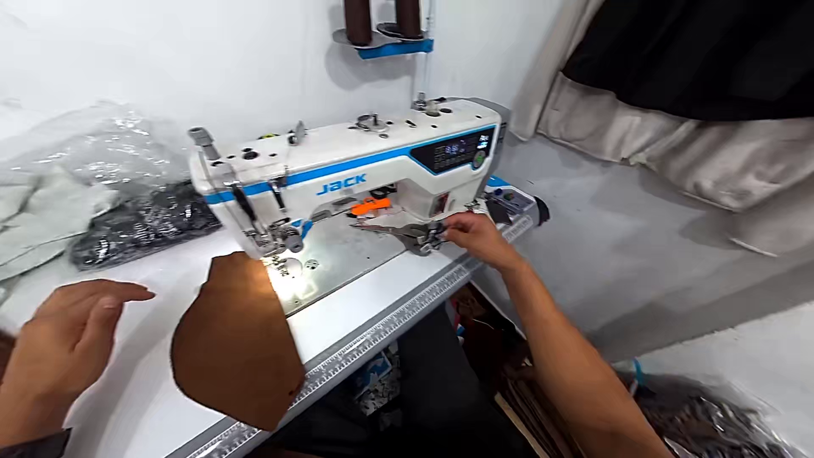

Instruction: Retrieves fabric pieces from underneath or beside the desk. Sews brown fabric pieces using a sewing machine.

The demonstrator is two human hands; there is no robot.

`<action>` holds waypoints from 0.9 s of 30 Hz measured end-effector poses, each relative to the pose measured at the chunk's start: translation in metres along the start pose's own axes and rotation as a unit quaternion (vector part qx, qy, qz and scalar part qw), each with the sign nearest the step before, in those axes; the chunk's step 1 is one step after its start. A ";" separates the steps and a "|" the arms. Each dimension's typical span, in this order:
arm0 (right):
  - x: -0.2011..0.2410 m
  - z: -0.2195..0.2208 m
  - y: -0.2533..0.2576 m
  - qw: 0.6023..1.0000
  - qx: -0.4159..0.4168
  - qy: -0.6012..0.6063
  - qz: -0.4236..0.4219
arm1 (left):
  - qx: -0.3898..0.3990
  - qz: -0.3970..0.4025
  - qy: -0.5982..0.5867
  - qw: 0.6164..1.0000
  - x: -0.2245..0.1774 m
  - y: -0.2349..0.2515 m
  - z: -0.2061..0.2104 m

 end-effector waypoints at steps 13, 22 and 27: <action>0.013 0.090 0.031 0.965 0.027 -0.226 -0.134 | -0.018 0.022 0.008 1.000 0.017 -0.009 0.015; -0.013 0.044 0.018 0.938 0.003 -0.296 -0.180 | 0.073 0.184 0.096 0.976 -0.061 0.038 0.075; 0.025 0.083 0.023 0.943 -0.002 -0.274 -0.190 | 0.050 0.158 0.089 0.982 -0.059 0.032 0.090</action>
Point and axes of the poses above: each hand's wrist, its own y-axis towards the middle knuckle, its own z-axis out of the palm, x = y × z, the point moved 9 cm from there along y, towards the middle knuckle, and after that the axes turned 6 degrees about -x, right-handed, at the moved point
